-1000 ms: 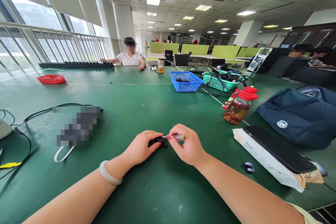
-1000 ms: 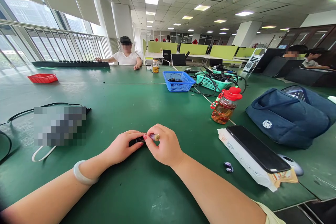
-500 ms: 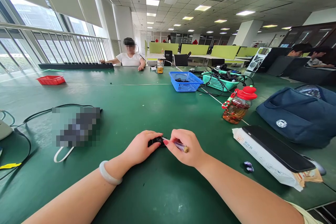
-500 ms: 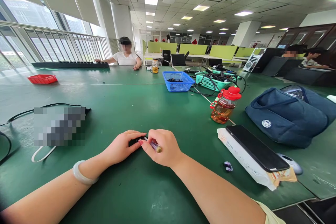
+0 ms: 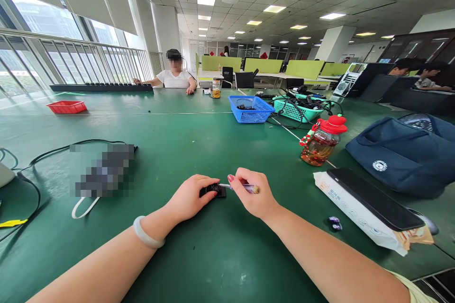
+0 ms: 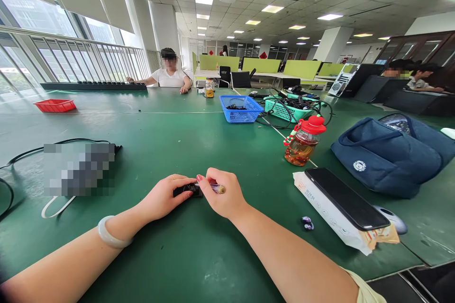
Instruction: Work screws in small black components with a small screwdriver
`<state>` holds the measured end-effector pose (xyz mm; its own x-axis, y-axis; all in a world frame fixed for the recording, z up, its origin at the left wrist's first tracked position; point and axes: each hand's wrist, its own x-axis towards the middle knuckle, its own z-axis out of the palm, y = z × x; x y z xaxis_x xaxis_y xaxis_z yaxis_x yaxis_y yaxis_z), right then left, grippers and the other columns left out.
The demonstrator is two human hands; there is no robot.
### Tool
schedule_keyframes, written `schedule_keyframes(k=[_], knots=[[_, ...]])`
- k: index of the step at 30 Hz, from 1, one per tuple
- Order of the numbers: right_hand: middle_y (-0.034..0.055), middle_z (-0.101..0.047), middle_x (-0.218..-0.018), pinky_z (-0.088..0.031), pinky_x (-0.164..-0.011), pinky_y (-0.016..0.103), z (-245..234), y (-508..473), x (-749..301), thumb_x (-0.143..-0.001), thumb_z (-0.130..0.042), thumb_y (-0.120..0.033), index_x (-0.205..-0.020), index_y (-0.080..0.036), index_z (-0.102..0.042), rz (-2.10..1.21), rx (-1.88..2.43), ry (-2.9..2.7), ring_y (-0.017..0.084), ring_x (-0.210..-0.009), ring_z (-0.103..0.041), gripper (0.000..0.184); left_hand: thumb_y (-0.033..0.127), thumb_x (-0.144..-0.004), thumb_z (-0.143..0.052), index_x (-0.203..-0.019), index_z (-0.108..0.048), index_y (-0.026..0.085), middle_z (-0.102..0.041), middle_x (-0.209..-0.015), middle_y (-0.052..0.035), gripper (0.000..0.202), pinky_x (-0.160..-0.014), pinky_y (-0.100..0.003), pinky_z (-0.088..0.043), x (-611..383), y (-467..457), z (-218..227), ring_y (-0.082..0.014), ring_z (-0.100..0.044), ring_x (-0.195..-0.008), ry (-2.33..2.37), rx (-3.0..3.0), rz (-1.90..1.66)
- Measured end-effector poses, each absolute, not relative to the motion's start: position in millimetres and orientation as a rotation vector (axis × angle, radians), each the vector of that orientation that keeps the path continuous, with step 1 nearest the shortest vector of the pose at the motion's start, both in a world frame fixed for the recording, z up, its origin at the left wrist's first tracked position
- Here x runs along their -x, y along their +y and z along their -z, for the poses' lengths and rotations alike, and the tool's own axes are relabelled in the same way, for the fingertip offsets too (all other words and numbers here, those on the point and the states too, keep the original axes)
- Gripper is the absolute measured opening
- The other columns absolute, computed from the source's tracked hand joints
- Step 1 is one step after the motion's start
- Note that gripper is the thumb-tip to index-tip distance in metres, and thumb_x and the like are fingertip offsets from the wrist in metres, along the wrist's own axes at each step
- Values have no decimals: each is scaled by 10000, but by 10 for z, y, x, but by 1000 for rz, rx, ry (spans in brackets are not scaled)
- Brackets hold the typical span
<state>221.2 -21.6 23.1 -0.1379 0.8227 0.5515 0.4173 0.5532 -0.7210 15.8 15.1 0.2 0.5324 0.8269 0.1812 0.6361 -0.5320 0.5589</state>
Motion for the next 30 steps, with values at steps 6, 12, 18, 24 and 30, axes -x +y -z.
schedule_keyframes(k=[6,12,18,24,30], knots=[[-48,-328,-492,-278,-465,238,-224,-201,-2241,-933,-437,-416,-544,-210,-330,-506,1053,-1633,89,-466,-307,452,361,-876,-575,-1203,-674,274,-712,-1166,-40,353,-976,-388,-519,-150,166,30,-242,-631,-1083,1200,-2376,-643],[-44,-323,-484,-269,-464,244,-231,-210,-2249,-928,-427,-406,-534,-213,-308,-492,1048,-1679,92,-461,-304,454,361,-877,-572,-1205,-672,260,-713,-1159,-39,357,-984,-385,-513,-163,154,1,-238,-628,-1085,1213,-2368,-612],[-46,-331,-499,-264,-479,248,-237,-206,-2257,-922,-433,-385,-543,-211,-331,-511,1062,-1732,92,-473,-317,429,351,-857,-583,-1254,-630,255,-706,-1127,-55,411,-956,-400,-521,-172,142,-11,-241,-632,-1056,1276,-2339,-615],[-50,-339,-495,-269,-485,246,-270,-200,-2256,-903,-469,-406,-542,-209,-365,-571,1088,-1710,91,-475,-321,424,390,-842,-588,-1037,-707,227,-728,-1046,-62,280,-976,-441,-499,-176,156,-26,-266,-616,-1062,1260,-2376,-642],[-53,-332,-487,-254,-483,245,-293,-172,-2265,-874,-513,-507,-528,-208,-350,-608,1143,-1610,89,-482,-297,485,415,-820,-610,-987,-699,222,-726,-1023,-69,270,-960,-459,-502,-175,172,-13,-275,-613,-1044,1265,-2375,-663]])
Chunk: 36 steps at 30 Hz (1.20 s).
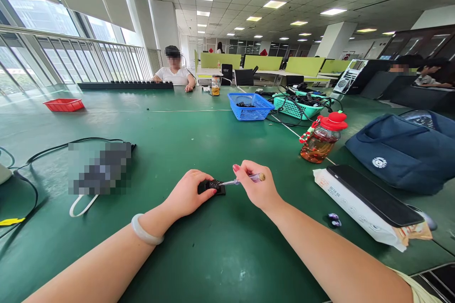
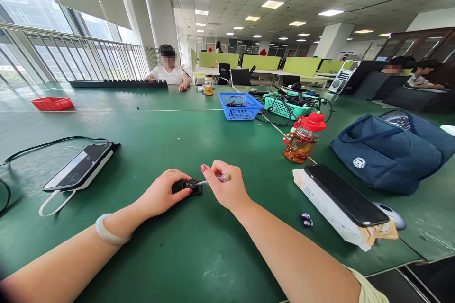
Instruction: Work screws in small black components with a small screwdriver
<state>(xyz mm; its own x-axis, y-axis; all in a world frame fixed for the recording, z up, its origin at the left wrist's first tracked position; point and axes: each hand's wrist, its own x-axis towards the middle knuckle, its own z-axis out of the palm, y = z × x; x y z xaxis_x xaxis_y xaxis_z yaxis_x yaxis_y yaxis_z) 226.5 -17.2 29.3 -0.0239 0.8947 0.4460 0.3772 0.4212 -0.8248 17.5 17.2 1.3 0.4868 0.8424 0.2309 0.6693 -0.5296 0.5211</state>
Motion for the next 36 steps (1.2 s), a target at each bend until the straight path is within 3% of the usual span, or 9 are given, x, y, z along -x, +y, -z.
schedule_keyframes(k=[8,19,36], knots=[[-53,-352,-456,-263,-461,251,-237,-53,-2300,-828,-552,-604,-500,-207,-394,-745,1271,-1347,91,-450,-313,538,435,-816,-620,-995,-680,226,-708,-1057,-66,282,-989,-459,-483,-167,184,17,-277,-587,-1085,1288,-2363,-625],[-66,-307,-421,-193,-422,248,-105,112,-2373,-794,-611,-455,-476,-199,-460,-993,1214,-1012,77,-404,-269,435,464,-810,-617,-986,-693,229,-715,-1032,-69,304,-961,-452,-507,-166,179,15,-283,-603,-1068,1277,-2371,-660],[-65,-353,-378,-209,-421,236,-95,78,-2267,-784,-597,-425,-484,-199,-458,-1081,1209,-1070,72,-387,-298,400,428,-828,-604,-1018,-687,233,-715,-1055,-65,285,-991,-461,-482,-191,168,-27,-288,-571,-1120,1282,-2348,-594]])
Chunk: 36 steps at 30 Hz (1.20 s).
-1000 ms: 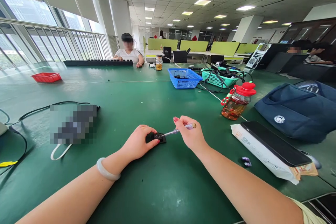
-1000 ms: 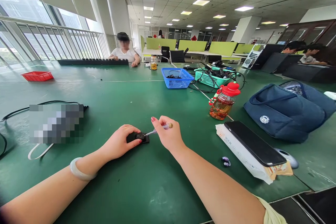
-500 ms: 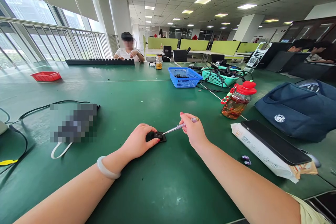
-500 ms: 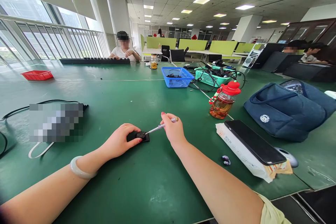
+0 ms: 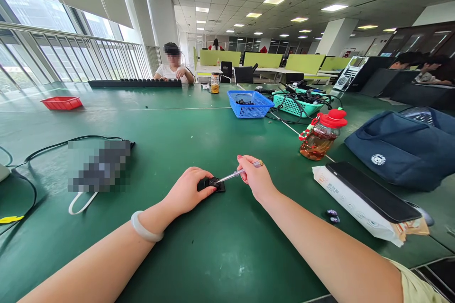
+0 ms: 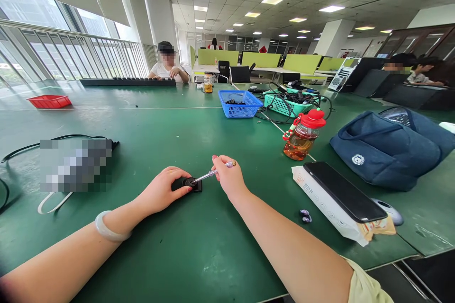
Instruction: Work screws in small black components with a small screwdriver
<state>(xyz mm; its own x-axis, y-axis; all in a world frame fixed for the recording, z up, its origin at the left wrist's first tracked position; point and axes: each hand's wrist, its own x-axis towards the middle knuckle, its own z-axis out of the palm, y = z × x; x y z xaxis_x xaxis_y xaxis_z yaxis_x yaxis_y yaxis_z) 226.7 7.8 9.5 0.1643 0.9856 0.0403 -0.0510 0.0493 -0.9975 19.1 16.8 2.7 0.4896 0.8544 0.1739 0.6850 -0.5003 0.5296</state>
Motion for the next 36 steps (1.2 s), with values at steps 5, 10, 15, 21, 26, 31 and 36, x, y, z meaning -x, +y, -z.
schedule_keyframes(k=[5,10,15,21,26,31,36], knots=[[-64,-331,-358,-187,-410,242,-108,111,-2343,-769,-606,-416,-465,-199,-463,-1033,1138,-982,69,-370,-267,400,433,-824,-602,-1004,-690,230,-715,-1050,-70,285,-977,-460,-493,-183,167,-24,-289,-576,-1106,1266,-2361,-614],[-61,-325,-359,-183,-408,246,-98,129,-2376,-776,-602,-407,-458,-202,-463,-1005,1143,-979,72,-372,-266,403,443,-828,-595,-1007,-691,231,-714,-1051,-73,293,-973,-461,-497,-181,170,-17,-291,-572,-1114,1263,-2363,-602],[-61,-325,-370,-189,-402,247,-65,132,-2356,-771,-614,-417,-464,-206,-459,-1003,1159,-1007,74,-376,-267,404,444,-825,-597,-991,-697,238,-717,-1027,-67,283,-959,-451,-504,-181,170,-9,-285,-588,-1086,1248,-2373,-641],[-72,-312,-359,-176,-389,237,-52,154,-2355,-753,-634,-381,-467,-202,-453,-1072,1123,-945,61,-357,-255,382,446,-827,-603,-994,-695,239,-715,-1033,-65,282,-961,-445,-503,-179,176,0,-283,-587,-1089,1257,-2370,-625],[-77,-326,-337,-159,-376,223,-42,176,-2376,-724,-660,-322,-477,-199,-442,-1209,1099,-827,46,-333,-241,352,468,-828,-600,-1004,-691,243,-711,-1047,-67,300,-952,-448,-509,-168,179,17,-287,-581,-1099,1263,-2355,-637],[-75,-350,-332,-167,-368,218,29,217,-2414,-714,-671,-320,-495,-199,-446,-1299,1064,-778,43,-318,-242,337,458,-833,-593,-1020,-695,242,-713,-1043,-72,303,-961,-446,-503,-165,183,20,-286,-581,-1098,1244,-2365,-633],[-80,-333,-324,-184,-363,211,24,212,-2401,-729,-664,-314,-507,-201,-441,-1313,1083,-737,47,-316,-257,335,445,-824,-607,-1004,-701,250,-718,-1038,-61,281,-970,-441,-500,-166,186,17,-284,-583,-1099,1251,-2372,-635]])
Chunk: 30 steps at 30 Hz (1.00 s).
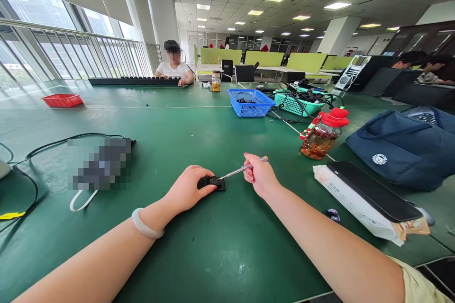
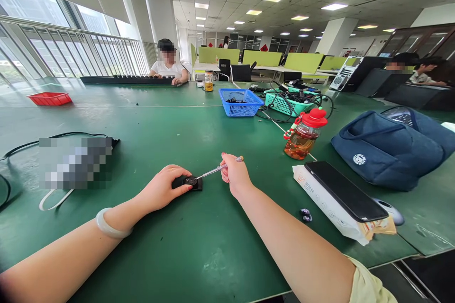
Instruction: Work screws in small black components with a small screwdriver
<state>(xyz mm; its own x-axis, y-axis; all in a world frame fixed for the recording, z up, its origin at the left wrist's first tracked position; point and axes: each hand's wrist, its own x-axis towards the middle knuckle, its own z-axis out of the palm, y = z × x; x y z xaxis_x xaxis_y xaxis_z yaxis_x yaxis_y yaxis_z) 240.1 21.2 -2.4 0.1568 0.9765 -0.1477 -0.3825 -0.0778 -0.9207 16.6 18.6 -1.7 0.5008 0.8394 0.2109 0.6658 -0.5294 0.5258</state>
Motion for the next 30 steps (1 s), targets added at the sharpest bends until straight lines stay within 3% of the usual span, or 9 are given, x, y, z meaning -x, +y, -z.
schedule_keyframes(k=[30], knots=[[-83,-329,-358,-197,-374,205,-3,159,-2338,-779,-669,-394,-524,-195,-439,-1238,1093,-787,42,-334,-260,397,422,-837,-597,-1013,-700,234,-721,-1042,-58,277,-988,-456,-478,-150,196,-1,-283,-562,-1114,1261,-2412,-613]])
